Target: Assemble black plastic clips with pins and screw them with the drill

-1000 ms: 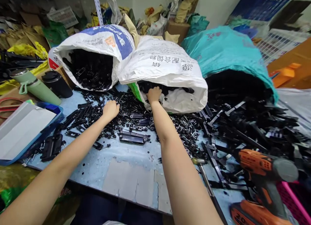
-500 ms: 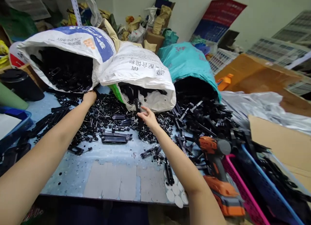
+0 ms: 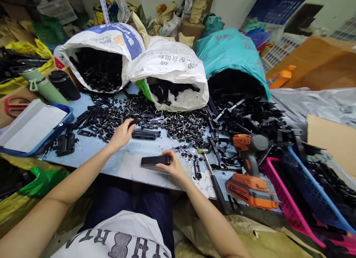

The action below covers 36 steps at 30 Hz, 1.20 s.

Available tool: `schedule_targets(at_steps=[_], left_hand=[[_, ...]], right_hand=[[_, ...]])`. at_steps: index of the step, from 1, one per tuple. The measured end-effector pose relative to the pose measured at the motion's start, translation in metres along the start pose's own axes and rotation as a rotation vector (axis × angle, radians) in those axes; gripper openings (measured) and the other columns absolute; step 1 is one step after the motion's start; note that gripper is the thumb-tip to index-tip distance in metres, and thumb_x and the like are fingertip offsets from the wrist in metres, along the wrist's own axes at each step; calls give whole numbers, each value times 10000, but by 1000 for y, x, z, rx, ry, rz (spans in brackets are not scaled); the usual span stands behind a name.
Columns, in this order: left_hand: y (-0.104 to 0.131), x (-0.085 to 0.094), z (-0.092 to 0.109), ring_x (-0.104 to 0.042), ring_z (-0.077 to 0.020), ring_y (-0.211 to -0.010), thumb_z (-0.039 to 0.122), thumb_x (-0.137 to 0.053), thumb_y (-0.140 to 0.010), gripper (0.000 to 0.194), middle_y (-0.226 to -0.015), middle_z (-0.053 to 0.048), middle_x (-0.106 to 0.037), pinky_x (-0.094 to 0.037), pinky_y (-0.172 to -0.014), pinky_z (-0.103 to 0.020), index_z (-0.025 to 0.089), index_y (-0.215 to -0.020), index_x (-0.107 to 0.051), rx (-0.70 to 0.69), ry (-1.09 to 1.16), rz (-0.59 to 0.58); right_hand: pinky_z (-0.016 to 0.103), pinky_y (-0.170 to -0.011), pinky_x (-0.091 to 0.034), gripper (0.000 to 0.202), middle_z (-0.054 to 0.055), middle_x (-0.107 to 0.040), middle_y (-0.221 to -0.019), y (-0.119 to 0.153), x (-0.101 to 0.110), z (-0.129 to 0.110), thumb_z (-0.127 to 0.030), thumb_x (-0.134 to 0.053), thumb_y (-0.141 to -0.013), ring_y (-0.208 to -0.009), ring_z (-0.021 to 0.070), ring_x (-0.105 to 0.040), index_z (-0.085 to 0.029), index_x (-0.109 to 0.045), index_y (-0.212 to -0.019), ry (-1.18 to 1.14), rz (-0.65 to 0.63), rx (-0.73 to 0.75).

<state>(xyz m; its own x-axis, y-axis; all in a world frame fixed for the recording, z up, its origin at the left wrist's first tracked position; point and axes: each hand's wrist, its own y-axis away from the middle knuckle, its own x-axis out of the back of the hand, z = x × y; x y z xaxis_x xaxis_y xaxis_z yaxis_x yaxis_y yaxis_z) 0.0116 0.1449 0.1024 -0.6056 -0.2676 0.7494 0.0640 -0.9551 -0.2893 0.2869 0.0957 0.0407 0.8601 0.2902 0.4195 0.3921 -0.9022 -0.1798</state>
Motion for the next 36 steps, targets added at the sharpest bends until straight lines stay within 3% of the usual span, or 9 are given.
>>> schedule_targets(at_steps=[5, 8, 12, 14, 20, 25, 28, 33, 36], left_hand=[[92, -14, 5, -614, -179, -846, 283, -482, -864, 255, -970, -61, -650, -491, -793, -328, 184, -1075, -586, 56, 242, -117], [115, -20, 14, -598, -136, -671, 287, -507, -853, 275, -885, -44, -642, -502, -684, -288, 176, -1088, -597, 112, 366, -122], [124, -20, 36, -534, -77, -523, 332, -432, -905, 369, -913, -39, -611, -487, -599, -247, 197, -1225, -556, 106, 483, -146], [125, -18, 44, -554, -92, -583, 339, -456, -898, 379, -901, -37, -604, -483, -601, -240, 202, -1238, -554, 81, 499, -106], [126, -15, 55, -571, -149, -788, 311, -479, -893, 347, -825, -41, -580, -482, -727, -269, 195, -1202, -589, -46, 400, -14], [128, -20, 72, -573, -152, -845, 329, -414, -927, 348, -893, -64, -571, -486, -778, -283, 197, -1203, -578, -3, 455, 201], [129, -26, 73, -575, -167, -911, 332, -377, -939, 350, -959, -82, -584, -482, -831, -312, 195, -1195, -572, -46, 451, 209], [139, -42, 56, -601, -204, -944, 273, -347, -933, 390, -1125, -126, -549, -504, -817, -374, 205, -1304, -445, 93, 285, 88], [136, -45, 46, -508, -283, -1138, 180, -446, -863, 471, -1275, -143, -477, -389, -972, -507, 240, -1330, -424, -120, 18, -101]], right_hand=[[555, -998, -343, 446, 106, -607, -1143, 10, 0, -10, -503, -627, -757, -1103, 319, -521, -292, -586, -1148, 486, -227, 240], [530, -977, -378, 440, 104, -626, -1062, 1, -29, -27, -505, -495, -849, -1017, 263, -573, -252, -568, -1202, 373, -187, 130], [380, -663, -547, 545, 48, -623, -828, -8, -52, -50, -548, -337, -897, -651, 166, -607, -242, -430, -1339, -207, -38, -251], [332, -565, -547, 574, 19, -600, -764, -7, -51, -57, -560, -392, -873, -572, 143, -576, -257, -406, -1360, -381, -58, -300], [269, -520, -532, 491, 31, -564, -945, 4, -38, -61, -475, -526, -831, -558, 87, -526, -296, -514, -1289, -252, -85, -84], [262, -517, -529, 487, 46, -527, -975, 14, -50, -66, -445, -459, -881, -606, 101, -544, -303, -444, -1346, -226, 37, -1], [270, -542, -526, 499, 39, -512, -955, 16, -55, -69, -442, -451, -890, -600, 104, -551, -310, -408, -1368, -182, 21, 29], [367, -812, -487, 445, 53, -578, -1024, -15, -18, -51, -442, -389, -913, -859, 186, -580, -290, -462, -1326, 290, -169, 10], [400, -867, -448, 421, 131, -552, -1159, -51, 42, -26, -371, -387, -920, -1014, 239, -531, -174, -510, -1272, 666, 118, -186]])
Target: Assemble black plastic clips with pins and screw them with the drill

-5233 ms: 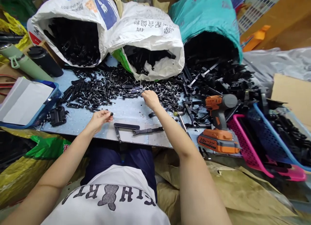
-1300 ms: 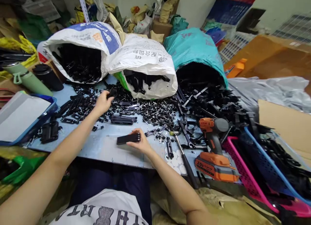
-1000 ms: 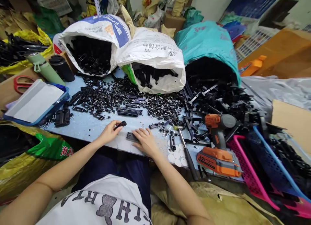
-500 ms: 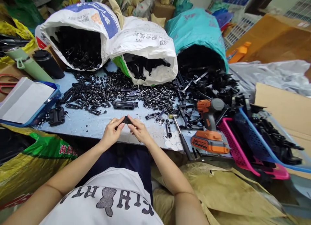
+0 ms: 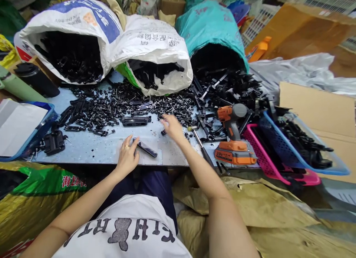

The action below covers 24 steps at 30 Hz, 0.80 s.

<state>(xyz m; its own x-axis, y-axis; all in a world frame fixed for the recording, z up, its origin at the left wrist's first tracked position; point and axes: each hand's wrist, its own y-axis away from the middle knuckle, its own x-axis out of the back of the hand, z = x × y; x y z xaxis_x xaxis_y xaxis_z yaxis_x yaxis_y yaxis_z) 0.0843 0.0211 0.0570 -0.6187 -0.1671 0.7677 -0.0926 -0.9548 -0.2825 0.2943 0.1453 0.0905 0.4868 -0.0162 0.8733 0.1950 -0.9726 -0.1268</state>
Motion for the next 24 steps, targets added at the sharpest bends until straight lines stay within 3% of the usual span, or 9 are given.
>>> schedule_targets(at_steps=[2, 4, 7, 9, 12, 15, 17, 20, 24], left_hand=[[-8, 1, -6, -459, -284, -1188, 127, -452, -848, 463, -1242, -98, -525, -252, -1043, -578, 297, -1278, -481, -268, -140, -195], [-17, 3, -12, -506, -239, -1115, 82, -421, -855, 448, -1116, -69, -595, -224, -1057, -564, 303, -1233, -516, -454, -233, -340], [-25, 7, -20, -552, -206, -969, 65, -414, -860, 408, -977, -78, -615, -341, -979, -465, 218, -1225, -514, -449, -353, -381], [-25, 11, -24, -549, -217, -933, 118, -426, -880, 356, -946, -93, -607, -400, -870, -410, 175, -1222, -508, -348, -410, -364], [-23, 14, -26, -539, -230, -943, 244, -462, -897, 330, -974, -98, -595, -412, -790, -363, 176, -1217, -505, -226, -414, -390], [-27, 12, -22, -522, -219, -1013, 299, -453, -907, 350, -1065, -84, -582, -402, -839, -342, 194, -1240, -470, -247, -302, -478], [-31, 10, -18, -513, -209, -1042, 271, -404, -922, 334, -1092, -78, -580, -394, -869, -337, 189, -1242, -456, -284, -235, -539], [-37, 8, -9, -510, -219, -1055, 267, -381, -916, 335, -1112, -81, -572, -393, -875, -352, 191, -1236, -451, -289, -223, -575], [-37, 8, -3, -533, -265, -1007, 574, -526, -790, 522, -1064, -87, -575, -405, -847, -390, 199, -1152, -492, -288, -218, -558]], right_hand=[[439, -845, -439, 388, 204, -522, -1184, -27, 23, 39, -283, -390, -909, -1087, 297, -482, -99, -537, -1217, 282, 137, -279], [451, -821, -429, 342, 252, -508, -1173, -41, 43, 73, -192, -394, -883, -1117, 333, -449, -45, -583, -1126, 485, 83, -541], [428, -822, -399, 314, 274, -524, -1127, -36, 60, 101, -156, -387, -878, -1115, 333, -445, -6, -600, -1054, 638, -59, -653], [391, -791, -394, 345, 253, -563, -1057, -19, 64, 97, -222, -350, -917, -1049, 308, -493, -14, -567, -1086, 668, -26, -552], [300, -689, -389, 397, 163, -600, -984, 17, 58, 65, -350, -256, -963, -877, 230, -559, -107, -521, -1132, 563, -26, -194], [242, -580, -339, 410, 83, -598, -955, 57, 40, 22, -427, -219, -969, -725, 156, -563, -191, -536, -1074, 422, -315, 316], [241, -527, -291, 436, 63, -594, -902, 78, 22, 1, -497, -250, -951, -653, 138, -557, -189, -555, -998, 410, -494, 549], [246, -508, -250, 446, 55, -592, -859, 93, -2, -12, -529, -279, -935, -649, 137, -572, -177, -553, -946, 440, -551, 608], [245, -531, -248, 431, 56, -597, -873, 95, -11, -18, -506, -240, -950, -690, 145, -588, -196, -539, -962, 483, -503, 513]])
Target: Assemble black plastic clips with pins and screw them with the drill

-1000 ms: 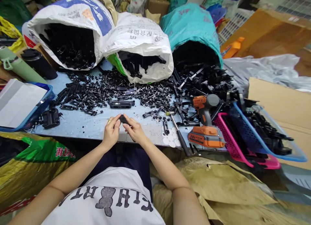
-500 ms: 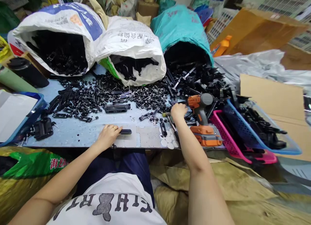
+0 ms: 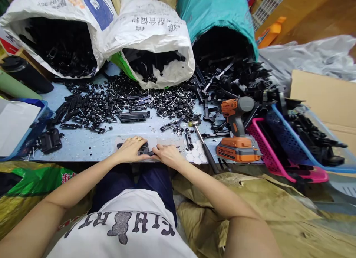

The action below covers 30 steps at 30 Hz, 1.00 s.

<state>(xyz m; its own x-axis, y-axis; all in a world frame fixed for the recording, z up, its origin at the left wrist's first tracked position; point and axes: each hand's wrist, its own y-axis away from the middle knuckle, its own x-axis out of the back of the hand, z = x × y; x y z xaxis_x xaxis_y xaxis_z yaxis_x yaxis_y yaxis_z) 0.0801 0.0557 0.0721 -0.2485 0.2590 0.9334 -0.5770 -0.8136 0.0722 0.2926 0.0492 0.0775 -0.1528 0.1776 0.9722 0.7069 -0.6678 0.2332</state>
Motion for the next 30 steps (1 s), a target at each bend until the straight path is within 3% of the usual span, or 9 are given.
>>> schedule_targets(at_steps=[3, 9, 13, 16, 19, 21, 24, 27, 30], left_hand=[[3, -4, -2, -558, -271, -959, 642, -625, -667, 673, -1036, -91, -586, -426, -807, -379, 179, -1134, -481, -10, 31, 46], [11, -20, -10, -576, -229, -977, 504, -540, -818, 422, -1025, -76, -610, -443, -800, -330, 187, -1094, -494, -34, 64, 242], [9, -20, -9, -587, -228, -943, 586, -545, -781, 499, -995, -70, -622, -450, -779, -324, 192, -1086, -510, -29, 62, 195], [-21, -8, -4, -557, -229, -1011, 568, -501, -822, 538, -1086, -84, -602, -439, -811, -325, 186, -1199, -463, -103, 43, 131], [-81, 7, 0, -516, -215, -1063, 289, -383, -931, 367, -1157, -99, -572, -405, -864, -336, 169, -1276, -418, -92, -57, 188], [-124, 12, 0, -512, -235, -1053, 119, -351, -906, 299, -1093, -120, -591, -388, -858, -368, 135, -1150, -523, -20, -191, 182], [-165, 10, 0, -535, -240, -999, 44, -383, -863, 239, -982, -143, -613, -374, -863, -379, 88, -947, -602, -22, -247, 117], [-168, 5, 1, -549, -233, -967, 30, -379, -855, 244, -987, -150, -603, -393, -827, -348, 73, -933, -607, -32, -234, 131], [-139, 8, -1, -576, -207, -887, 49, -366, -866, 259, -1038, -149, -584, -428, -751, -315, 75, -991, -593, 11, -216, 172]], right_hand=[[256, -567, -272, 444, 66, -596, -894, 1, 9, -6, -501, -206, -953, -729, 162, -588, -204, -535, -975, 44, 35, -48], [289, -633, -293, 425, 87, -587, -915, -4, 24, -12, -462, -200, -962, -785, 185, -567, -208, -535, -1022, 141, 126, -50], [284, -605, -271, 421, 57, -595, -865, -9, 14, 6, -498, -253, -947, -712, 161, -551, -207, -558, -959, 135, 166, 19], [276, -611, -282, 449, 49, -601, -828, -6, -6, 20, -530, -298, -928, -720, 154, -544, -185, -583, -891, 92, 227, 0], [279, -638, -303, 459, 58, -609, -820, 4, -24, 28, -535, -335, -917, -774, 168, -540, -172, -608, -848, 59, 295, -39], [286, -659, -318, 440, 60, -617, -819, 13, -30, 32, -525, -361, -913, -798, 178, -534, -175, -620, -853, 30, 311, -42], [296, -708, -352, 371, 71, -638, -888, 19, -27, 51, -457, -378, -931, -844, 189, -528, -176, -620, -948, -34, 382, -123], [309, -764, -380, 315, 102, -632, -1002, 6, -12, 90, -333, -351, -953, -916, 210, -521, -157, -595, -1045, -52, 502, -369], [335, -779, -395, 287, 135, -617, -1056, -24, 4, 129, -264, -385, -924, -971, 247, -520, -140, -567, -1109, -25, 456, -600]])
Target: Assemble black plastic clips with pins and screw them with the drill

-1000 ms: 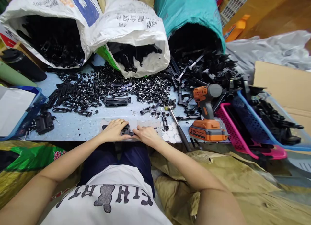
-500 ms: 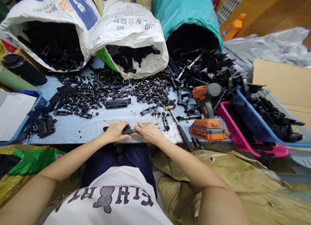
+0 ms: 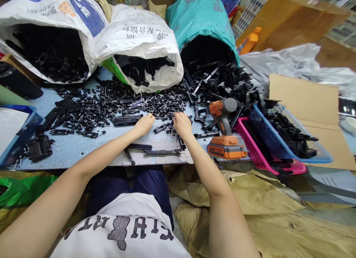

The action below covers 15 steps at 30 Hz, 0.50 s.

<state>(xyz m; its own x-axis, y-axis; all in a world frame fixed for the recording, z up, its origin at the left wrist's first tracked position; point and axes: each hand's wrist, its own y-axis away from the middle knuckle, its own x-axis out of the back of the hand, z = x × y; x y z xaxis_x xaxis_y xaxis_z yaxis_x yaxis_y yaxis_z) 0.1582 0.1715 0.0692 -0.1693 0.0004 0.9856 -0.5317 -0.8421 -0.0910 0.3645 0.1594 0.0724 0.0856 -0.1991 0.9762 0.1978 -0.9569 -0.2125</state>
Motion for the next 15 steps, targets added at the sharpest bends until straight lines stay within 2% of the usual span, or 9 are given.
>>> schedule_targets(at_steps=[4, 7, 9, 11, 13, 15], left_hand=[[62, 24, -26, -586, -181, -870, 200, -496, -867, 173, -955, -90, -622, -456, -787, -293, 131, -952, -630, 188, 233, 161], [112, 35, -47, -591, -162, -794, 233, -526, -854, 156, -808, -41, -640, -472, -778, -285, 169, -889, -664, 321, 421, 225], [136, 35, -54, -587, -156, -748, 220, -550, -830, 137, -762, -36, -634, -480, -748, -280, 165, -847, -675, 360, 458, 179], [149, 33, -55, -586, -157, -738, 204, -571, -808, 118, -755, -40, -629, -483, -745, -279, 157, -823, -679, 345, 458, 111], [153, 31, -52, -593, -165, -765, 189, -567, -807, 120, -775, -52, -625, -483, -765, -283, 150, -823, -679, 306, 429, 42], [151, 33, -49, -600, -181, -810, 177, -545, -818, 137, -803, -68, -617, -481, -784, -291, 143, -826, -678, 283, 361, -27]], right_hand=[[336, -729, -406, 268, 168, -641, -980, -45, -6, -6, -206, -466, -857, -939, 276, -561, -103, -556, -1088, 122, -210, -120], [329, -738, -403, 249, 178, -643, -966, -50, -5, -12, -165, -467, -831, -904, 269, -586, -86, -565, -1045, 145, -230, -121], [327, -749, -409, 259, 164, -641, -986, -44, -1, -14, -175, -464, -828, -904, 261, -589, -97, -573, -1049, 89, -181, -101], [327, -767, -423, 271, 143, -635, -1009, -32, 6, -17, -203, -462, -835, -908, 245, -587, -120, -584, -1063, -42, -106, -57], [321, -785, -441, 262, 124, -629, -1016, -17, 15, -24, -236, -467, -844, -889, 217, -587, -136, -606, -1043, -235, -35, 14], [309, -772, -462, 245, 105, -640, -978, 2, 23, -34, -266, -496, -839, -830, 188, -596, -139, -629, -1002, -445, -24, 60]])
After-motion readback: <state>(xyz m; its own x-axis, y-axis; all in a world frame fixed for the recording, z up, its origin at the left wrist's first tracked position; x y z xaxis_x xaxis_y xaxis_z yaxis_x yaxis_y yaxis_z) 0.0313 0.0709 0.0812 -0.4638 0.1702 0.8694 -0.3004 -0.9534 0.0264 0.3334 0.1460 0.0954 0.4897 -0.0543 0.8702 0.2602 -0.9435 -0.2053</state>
